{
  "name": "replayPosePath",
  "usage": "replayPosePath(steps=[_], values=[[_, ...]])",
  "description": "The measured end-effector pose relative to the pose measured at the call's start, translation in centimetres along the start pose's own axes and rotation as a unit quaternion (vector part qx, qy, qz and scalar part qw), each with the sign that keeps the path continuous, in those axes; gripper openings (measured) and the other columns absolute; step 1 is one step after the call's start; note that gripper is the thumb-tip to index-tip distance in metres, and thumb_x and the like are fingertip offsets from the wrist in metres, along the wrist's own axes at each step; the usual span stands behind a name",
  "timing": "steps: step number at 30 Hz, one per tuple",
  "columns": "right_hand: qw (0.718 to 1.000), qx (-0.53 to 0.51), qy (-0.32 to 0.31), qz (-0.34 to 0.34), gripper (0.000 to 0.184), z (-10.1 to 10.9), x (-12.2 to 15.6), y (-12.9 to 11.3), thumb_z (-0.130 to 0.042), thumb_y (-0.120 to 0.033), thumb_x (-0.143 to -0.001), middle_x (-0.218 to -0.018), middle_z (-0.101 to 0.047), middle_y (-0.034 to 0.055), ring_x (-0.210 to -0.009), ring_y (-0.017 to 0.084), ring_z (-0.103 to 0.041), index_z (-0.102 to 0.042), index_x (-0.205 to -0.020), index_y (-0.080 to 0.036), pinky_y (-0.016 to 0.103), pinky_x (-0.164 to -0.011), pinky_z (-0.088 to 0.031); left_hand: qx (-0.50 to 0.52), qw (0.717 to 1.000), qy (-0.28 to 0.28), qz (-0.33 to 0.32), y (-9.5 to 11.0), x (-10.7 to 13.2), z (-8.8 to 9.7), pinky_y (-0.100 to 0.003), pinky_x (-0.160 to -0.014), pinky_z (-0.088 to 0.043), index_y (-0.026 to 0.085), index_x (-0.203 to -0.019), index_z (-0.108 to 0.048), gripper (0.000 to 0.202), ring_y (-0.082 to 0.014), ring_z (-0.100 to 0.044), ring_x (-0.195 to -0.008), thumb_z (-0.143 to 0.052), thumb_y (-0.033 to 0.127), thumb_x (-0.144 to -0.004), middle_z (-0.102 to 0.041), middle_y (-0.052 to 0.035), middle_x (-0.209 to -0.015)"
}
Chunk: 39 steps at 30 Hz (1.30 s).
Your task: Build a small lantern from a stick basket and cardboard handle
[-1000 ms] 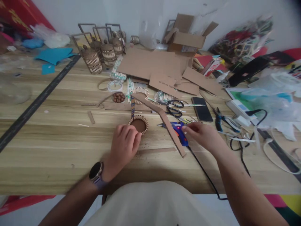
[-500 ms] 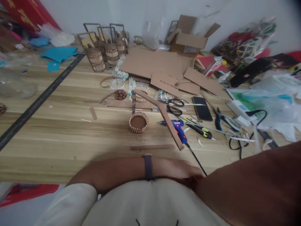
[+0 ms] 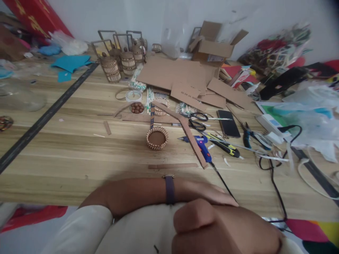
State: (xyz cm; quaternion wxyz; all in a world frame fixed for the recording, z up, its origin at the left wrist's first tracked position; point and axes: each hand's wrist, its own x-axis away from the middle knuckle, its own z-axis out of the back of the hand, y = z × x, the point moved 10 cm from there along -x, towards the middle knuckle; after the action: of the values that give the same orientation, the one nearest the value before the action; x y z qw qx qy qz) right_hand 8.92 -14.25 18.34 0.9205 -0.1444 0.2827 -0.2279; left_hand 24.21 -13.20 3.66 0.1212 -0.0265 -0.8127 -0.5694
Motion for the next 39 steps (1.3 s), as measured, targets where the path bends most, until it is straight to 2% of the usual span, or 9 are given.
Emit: replayPosePath(steps=[3,5,9,11,13,16,20,31,39], values=[[0.993,-0.033,-0.022,0.109,0.011,-0.5,0.4,-2.0,-0.073,-0.039,-0.092,-0.078,-0.068,-0.0083,-0.076,0.010,-0.062,-0.064,-0.085,-0.035,0.022,-0.067,-0.049,0.033,0.998,-0.026,0.044,1.2,2.5,0.0,-0.025,-0.053,-0.048,0.025,-0.059,-0.059,0.023,-0.0148,-0.055,-0.059,-0.066,0.030,-0.080,-0.058,0.0014,-0.059],[0.995,-0.035,-0.018,0.096,0.017,0.4,1.0,-2.1,-0.074,-0.031,-0.090,-0.072,-0.064,-0.0061,-0.069,0.011,-0.059,-0.062,-0.079,-0.031,0.025,-0.064,-0.047,-0.003,0.999,-0.053,-0.004,3.6,5.6,0.8,-0.025,-0.058,-0.047,0.024,-0.070,-0.065,0.022,-0.0143,-0.057,-0.066,-0.059,0.036,-0.087,-0.064,-0.0008,-0.071],[0.998,0.019,0.051,-0.033,0.033,3.4,3.2,0.7,-0.057,-0.025,-0.099,-0.053,-0.047,-0.0043,-0.050,0.013,-0.045,-0.055,-0.066,-0.024,0.033,-0.056,-0.039,-0.081,0.991,0.106,-0.015,5.4,13.1,8.2,-0.025,-0.062,-0.045,0.021,-0.081,-0.063,0.029,-0.0128,-0.055,-0.065,-0.048,0.043,-0.095,-0.063,0.0006,-0.074],[0.992,0.050,0.030,-0.111,0.041,2.9,4.6,3.6,-0.045,-0.029,-0.104,-0.054,-0.051,-0.0019,-0.051,0.014,-0.049,-0.056,-0.066,-0.023,0.033,-0.055,-0.039,-0.224,0.929,0.293,0.000,5.9,17.4,13.7,-0.027,-0.066,-0.045,0.021,-0.084,-0.062,0.025,-0.0146,-0.058,-0.070,-0.053,0.043,-0.093,-0.064,0.0013,-0.076],[0.970,0.085,-0.054,-0.223,0.029,0.5,6.4,8.0,-0.049,-0.031,-0.103,-0.072,-0.066,0.0030,-0.065,0.016,-0.062,-0.065,-0.080,-0.022,0.030,-0.059,-0.045,-0.341,0.827,0.448,-0.004,6.9,21.2,17.2,-0.030,-0.071,-0.048,0.021,-0.087,-0.063,0.025,-0.0180,-0.060,-0.076,-0.049,0.040,-0.094,-0.067,-0.0003,-0.080],[0.933,0.140,-0.087,-0.319,0.009,-1.5,8.4,12.9,-0.061,-0.026,-0.096,-0.103,-0.072,0.0110,-0.095,0.027,-0.069,-0.069,-0.100,-0.022,0.038,-0.078,-0.054,-0.531,0.708,0.464,-0.028,7.5,21.5,17.1,-0.043,-0.094,-0.046,0.019,-0.098,-0.068,0.015,-0.0277,-0.060,-0.104,-0.064,0.030,-0.089,-0.073,-0.0072,-0.100],[0.934,0.109,-0.090,-0.329,0.012,-2.7,8.4,14.8,-0.056,-0.017,-0.096,-0.097,-0.071,0.0110,-0.093,0.027,-0.068,-0.067,-0.098,-0.021,0.039,-0.082,-0.055,-0.648,0.634,0.422,-0.007,6.1,19.0,16.1,-0.054,-0.102,-0.038,0.022,-0.108,-0.072,0.020,-0.0349,-0.050,-0.122,-0.068,0.019,-0.089,-0.075,-0.0095,-0.112],[0.912,-0.112,-0.015,-0.395,0.019,-1.6,8.8,15.9,-0.049,-0.027,-0.097,-0.075,-0.065,0.0019,-0.070,0.017,-0.062,-0.060,-0.082,-0.022,0.028,-0.063,-0.049,-0.649,0.641,0.410,-0.015,6.3,18.9,17.5,-0.059,-0.108,-0.031,0.023,-0.107,-0.074,0.022,-0.0372,-0.043,-0.132,-0.061,0.014,-0.092,-0.075,-0.0062,-0.111],[0.898,-0.183,0.076,-0.392,0.012,-0.8,5.1,19.2,-0.061,-0.030,-0.087,-0.069,-0.062,-0.0010,-0.064,0.015,-0.057,-0.060,-0.078,-0.022,0.026,-0.058,-0.046,-0.631,0.664,0.400,-0.028,5.7,18.4,17.3,-0.058,-0.110,-0.034,0.025,-0.117,-0.071,0.031,-0.0371,-0.043,-0.134,-0.064,0.015,-0.088,-0.072,-0.0067,-0.117]])
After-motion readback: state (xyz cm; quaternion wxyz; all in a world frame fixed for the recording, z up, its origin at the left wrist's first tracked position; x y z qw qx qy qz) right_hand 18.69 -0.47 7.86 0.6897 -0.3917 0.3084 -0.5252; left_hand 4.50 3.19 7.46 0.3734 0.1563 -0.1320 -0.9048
